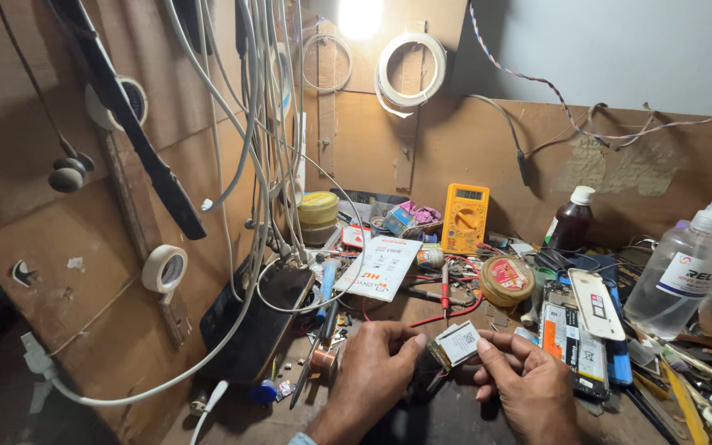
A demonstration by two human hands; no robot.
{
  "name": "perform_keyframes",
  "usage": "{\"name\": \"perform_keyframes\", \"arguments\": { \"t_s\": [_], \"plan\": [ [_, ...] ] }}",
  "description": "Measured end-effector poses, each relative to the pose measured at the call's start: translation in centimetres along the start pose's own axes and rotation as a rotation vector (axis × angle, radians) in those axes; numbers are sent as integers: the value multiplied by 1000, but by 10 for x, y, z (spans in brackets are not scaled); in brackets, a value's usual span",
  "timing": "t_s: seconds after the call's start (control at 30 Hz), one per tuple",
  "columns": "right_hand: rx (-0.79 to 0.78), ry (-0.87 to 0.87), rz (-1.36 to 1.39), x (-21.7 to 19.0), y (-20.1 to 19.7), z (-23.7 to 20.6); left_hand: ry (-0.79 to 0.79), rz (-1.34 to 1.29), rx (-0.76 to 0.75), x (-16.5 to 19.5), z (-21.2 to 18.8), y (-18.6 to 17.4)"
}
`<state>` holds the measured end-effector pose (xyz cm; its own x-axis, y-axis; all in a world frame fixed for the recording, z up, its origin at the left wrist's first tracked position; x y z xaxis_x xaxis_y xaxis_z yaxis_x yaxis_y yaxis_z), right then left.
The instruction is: The person connects a multimeter to a smartphone battery, then uses a soldering iron to work on a small circuit board. The person handles the battery, multimeter probes, and soldering iron while working on the board.
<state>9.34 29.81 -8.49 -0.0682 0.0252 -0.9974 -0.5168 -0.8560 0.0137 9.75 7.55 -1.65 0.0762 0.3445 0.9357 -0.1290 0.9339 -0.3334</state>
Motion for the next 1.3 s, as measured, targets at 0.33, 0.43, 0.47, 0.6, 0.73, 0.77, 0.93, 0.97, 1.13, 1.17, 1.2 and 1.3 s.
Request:
{"name": "perform_keyframes", "arguments": {
  "t_s": [0.33,0.43,0.47,0.6,0.73,0.77,0.93,0.97,1.13,1.17,1.2,1.3],
  "plan": [
    [-23,47,-95,-12,2,-8,174,105,-147,-2,35,18],
    [-57,65,-81,-13,4,-8,178,125,-135,-5,40,23],
    [-51,71,-66,-13,4,-7,177,119,-128,-7,41,25],
    [-27,37,-3,-8,1,0,67,-7,-121,-15,42,30],
    [-1,29,33,1,1,8,-113,-405,-224,-23,40,30],
    [-5,26,24,3,1,9,-172,-509,-270,-25,39,29],
    [-106,67,-29,5,2,10,-180,-598,-191,-28,33,30],
    [-148,91,23,5,3,9,-172,-594,-163,-28,31,30],
    [-195,78,-62,-3,3,4,-208,-602,-135,-25,30,31],
    [-197,61,-80,-2,3,2,-210,-603,-128,-25,29,30],
    [-201,45,-98,-2,3,1,-220,-636,-139,-25,29,29],
    [-219,-5,-136,0,0,3,-242,-722,-145,-25,27,25]
  ]
}}
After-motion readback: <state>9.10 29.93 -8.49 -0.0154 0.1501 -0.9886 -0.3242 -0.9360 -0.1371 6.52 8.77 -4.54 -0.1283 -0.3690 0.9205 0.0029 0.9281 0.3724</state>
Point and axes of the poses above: each hand's wrist, its own z-axis towards the middle knuckle, its own y-axis out of the palm, x = y × z, the point moved 1 cm from there along z, towards the middle knuckle, and after that the axes turned 12 degrees about x, right-handed, at the moved point
